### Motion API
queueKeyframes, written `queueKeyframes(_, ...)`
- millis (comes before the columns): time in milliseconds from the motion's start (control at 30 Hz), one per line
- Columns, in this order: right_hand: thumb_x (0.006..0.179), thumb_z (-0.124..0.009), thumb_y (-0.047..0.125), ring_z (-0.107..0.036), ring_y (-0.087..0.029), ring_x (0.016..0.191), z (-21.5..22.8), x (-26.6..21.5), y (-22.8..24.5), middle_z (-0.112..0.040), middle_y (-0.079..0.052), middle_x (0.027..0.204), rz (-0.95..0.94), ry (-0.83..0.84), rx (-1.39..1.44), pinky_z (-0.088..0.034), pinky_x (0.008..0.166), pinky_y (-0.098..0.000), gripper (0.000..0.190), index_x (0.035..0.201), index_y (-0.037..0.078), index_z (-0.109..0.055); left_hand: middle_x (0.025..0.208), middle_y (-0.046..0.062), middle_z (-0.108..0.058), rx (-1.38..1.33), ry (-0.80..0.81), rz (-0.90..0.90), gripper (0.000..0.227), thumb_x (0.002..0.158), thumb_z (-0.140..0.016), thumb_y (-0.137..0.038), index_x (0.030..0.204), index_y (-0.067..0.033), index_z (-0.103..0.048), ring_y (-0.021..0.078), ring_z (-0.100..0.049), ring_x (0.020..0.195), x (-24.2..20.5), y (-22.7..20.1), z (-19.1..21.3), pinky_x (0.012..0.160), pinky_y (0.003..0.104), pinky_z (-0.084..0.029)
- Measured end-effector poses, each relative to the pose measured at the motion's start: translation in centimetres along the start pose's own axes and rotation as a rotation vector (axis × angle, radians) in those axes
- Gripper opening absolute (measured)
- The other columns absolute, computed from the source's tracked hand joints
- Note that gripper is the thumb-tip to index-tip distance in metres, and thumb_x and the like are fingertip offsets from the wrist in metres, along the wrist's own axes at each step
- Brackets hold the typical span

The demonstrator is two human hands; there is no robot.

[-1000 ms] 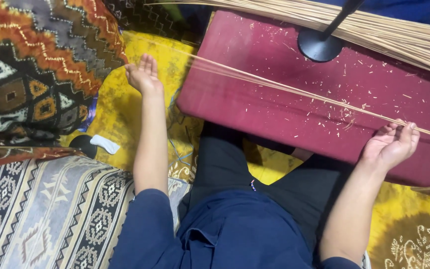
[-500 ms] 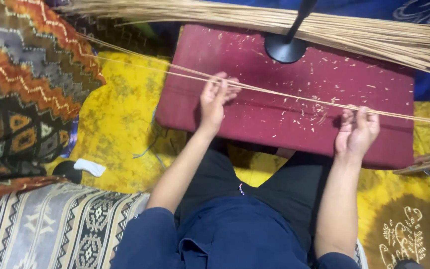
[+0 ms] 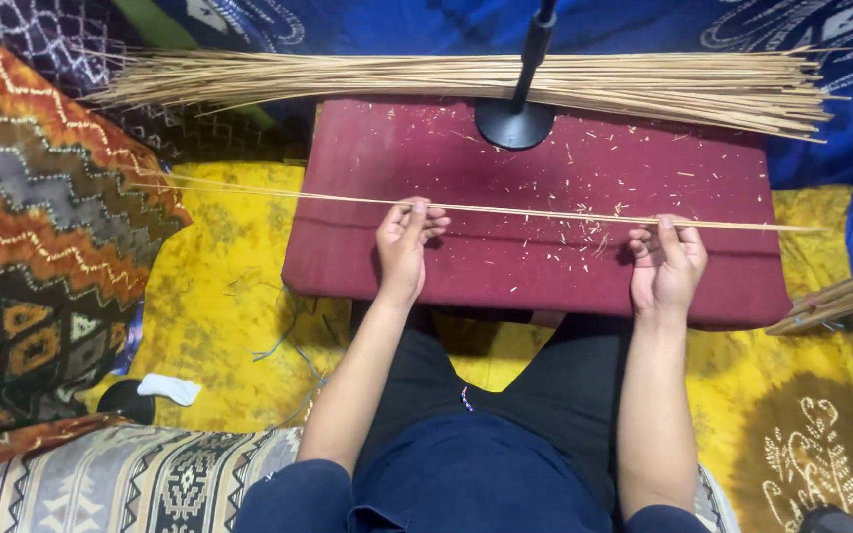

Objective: Selecting, bending, and bundling thin wooden sticks by tying them together with a string.

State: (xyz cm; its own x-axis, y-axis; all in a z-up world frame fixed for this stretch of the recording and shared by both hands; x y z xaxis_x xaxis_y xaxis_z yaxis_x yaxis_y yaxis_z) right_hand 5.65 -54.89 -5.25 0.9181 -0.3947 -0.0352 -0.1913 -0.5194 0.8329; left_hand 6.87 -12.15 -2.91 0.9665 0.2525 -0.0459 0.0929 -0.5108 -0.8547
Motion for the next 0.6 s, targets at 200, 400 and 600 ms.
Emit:
queueKeyframes(200,0.103,-0.069,0.015,-0.079,-0.018,0.083,-0.1,-0.1,0.4,-0.075,-0.017,0.102,0.028,-0.041,0.003,-0.069,0.073,-0.0223,0.014,0.114,0.007,-0.065,0.101,0.011,-0.074,-0.084,-0.168,-0.07,0.023,0.103,-0.065,-0.029,0.112,-0.0082,-0.064,0.0174,-0.074,0.087,0.5,-0.3,1.6,0.075,0.026,-0.064)
queueKeyframes(400,0.105,-0.065,0.015,-0.077,-0.014,0.083,-1.1,-0.7,1.6,-0.075,-0.013,0.106,0.071,-0.082,0.032,-0.067,0.073,-0.0181,0.015,0.119,0.011,-0.061,0.104,0.007,-0.071,-0.137,-0.22,-0.1,0.021,0.105,-0.06,-0.032,0.114,-0.0125,-0.06,0.0144,-0.072,0.088,-0.1,-1.7,1.4,0.076,0.022,-0.063)
queueKeyframes(600,0.11,-0.071,0.007,-0.076,-0.017,0.08,1.5,-0.8,1.5,-0.075,-0.017,0.115,0.159,-0.251,0.108,-0.066,0.075,-0.0216,0.064,0.157,0.034,-0.037,0.103,0.006,-0.069,-0.191,-0.277,-0.139,0.018,0.107,-0.056,-0.03,0.114,-0.0132,-0.058,0.011,-0.07,0.087,-0.3,-2.1,2.1,0.077,0.019,-0.062)
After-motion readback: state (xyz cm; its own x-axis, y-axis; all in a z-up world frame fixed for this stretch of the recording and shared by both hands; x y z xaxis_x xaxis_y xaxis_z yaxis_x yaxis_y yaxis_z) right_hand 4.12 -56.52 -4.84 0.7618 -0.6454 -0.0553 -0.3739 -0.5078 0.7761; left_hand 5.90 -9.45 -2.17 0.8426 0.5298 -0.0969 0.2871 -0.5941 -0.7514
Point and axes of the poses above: each hand's wrist, its own x-axis towards the middle knuckle, its own z-axis out of the back of the hand, y = z × x, the point moved 9 cm from there along x, towards the middle knuckle
